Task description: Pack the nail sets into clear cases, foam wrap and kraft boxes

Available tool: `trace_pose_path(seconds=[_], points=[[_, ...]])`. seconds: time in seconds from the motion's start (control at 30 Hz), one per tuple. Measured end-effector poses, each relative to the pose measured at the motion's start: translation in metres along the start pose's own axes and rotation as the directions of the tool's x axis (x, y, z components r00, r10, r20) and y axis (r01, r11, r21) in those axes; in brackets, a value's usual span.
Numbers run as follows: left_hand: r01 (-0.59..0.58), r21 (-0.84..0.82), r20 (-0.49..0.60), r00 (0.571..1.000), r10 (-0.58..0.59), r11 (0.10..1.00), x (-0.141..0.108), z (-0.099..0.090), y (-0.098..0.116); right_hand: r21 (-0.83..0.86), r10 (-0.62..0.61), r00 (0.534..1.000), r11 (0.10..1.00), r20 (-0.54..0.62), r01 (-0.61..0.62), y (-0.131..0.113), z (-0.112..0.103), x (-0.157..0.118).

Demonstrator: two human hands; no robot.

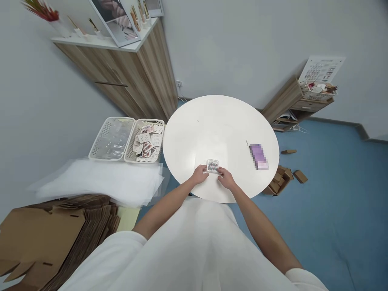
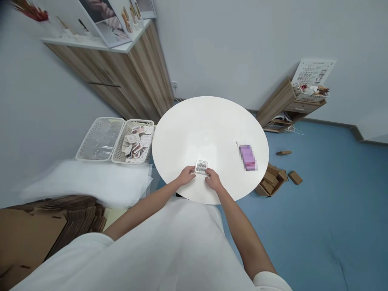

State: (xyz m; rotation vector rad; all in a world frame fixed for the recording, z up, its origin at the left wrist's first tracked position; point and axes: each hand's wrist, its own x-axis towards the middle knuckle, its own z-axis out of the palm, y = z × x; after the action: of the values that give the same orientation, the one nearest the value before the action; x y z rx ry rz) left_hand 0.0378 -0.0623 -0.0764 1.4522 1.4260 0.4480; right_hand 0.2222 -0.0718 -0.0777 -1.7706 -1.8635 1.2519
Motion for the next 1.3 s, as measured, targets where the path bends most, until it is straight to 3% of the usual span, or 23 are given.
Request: trace_pose_path(seconds=[0.17, 0.27, 0.37, 0.47, 0.7, 1.03, 1.2, 1.3], points=[[0.030, 0.114, -0.094, 0.995, -0.019, 0.993, -0.002, 0.007, -0.005, -0.076, -0.072, 0.997, 0.995, -0.021, 0.070, 0.006, 0.000, 0.000], [-0.022, 0.222, -0.163, 0.985, 0.059, 0.975, -0.017, 0.009, -0.008, -0.181, -0.152, 0.988, 0.973, -0.041, 0.142, 0.011, -0.002, -0.012], [-0.113, 0.385, -0.100, 0.981, 0.163, 0.916, -0.038, 0.009, -0.011, -0.348, -0.262, 0.961, 0.895, 0.091, 0.278, 0.015, -0.002, -0.025], [-0.115, 0.507, -0.035, 0.987, 0.154, 0.854, -0.054, 0.008, -0.014, -0.506, -0.302, 0.935, 0.786, 0.187, 0.355, 0.017, 0.002, -0.029], [-0.083, 0.566, -0.026, 0.993, 0.119, 0.820, -0.057, 0.008, -0.007, -0.636, -0.293, 0.935, 0.687, 0.201, 0.352, 0.014, 0.011, -0.015], [-0.069, 0.632, -0.031, 0.993, 0.114, 0.772, -0.053, 0.011, -0.004, -0.427, -0.328, 0.922, 0.818, 0.207, 0.386, 0.020, -0.007, -0.020], [-0.057, 0.589, -0.044, 0.994, 0.102, 0.806, -0.054, 0.006, -0.009, -0.438, -0.366, 0.922, 0.813, 0.127, 0.383, 0.030, -0.011, -0.038], [-0.087, 0.526, -0.038, 0.991, 0.126, 0.846, -0.053, 0.002, -0.013, -0.399, -0.318, 0.944, 0.857, 0.089, 0.327, 0.035, -0.014, -0.042]])
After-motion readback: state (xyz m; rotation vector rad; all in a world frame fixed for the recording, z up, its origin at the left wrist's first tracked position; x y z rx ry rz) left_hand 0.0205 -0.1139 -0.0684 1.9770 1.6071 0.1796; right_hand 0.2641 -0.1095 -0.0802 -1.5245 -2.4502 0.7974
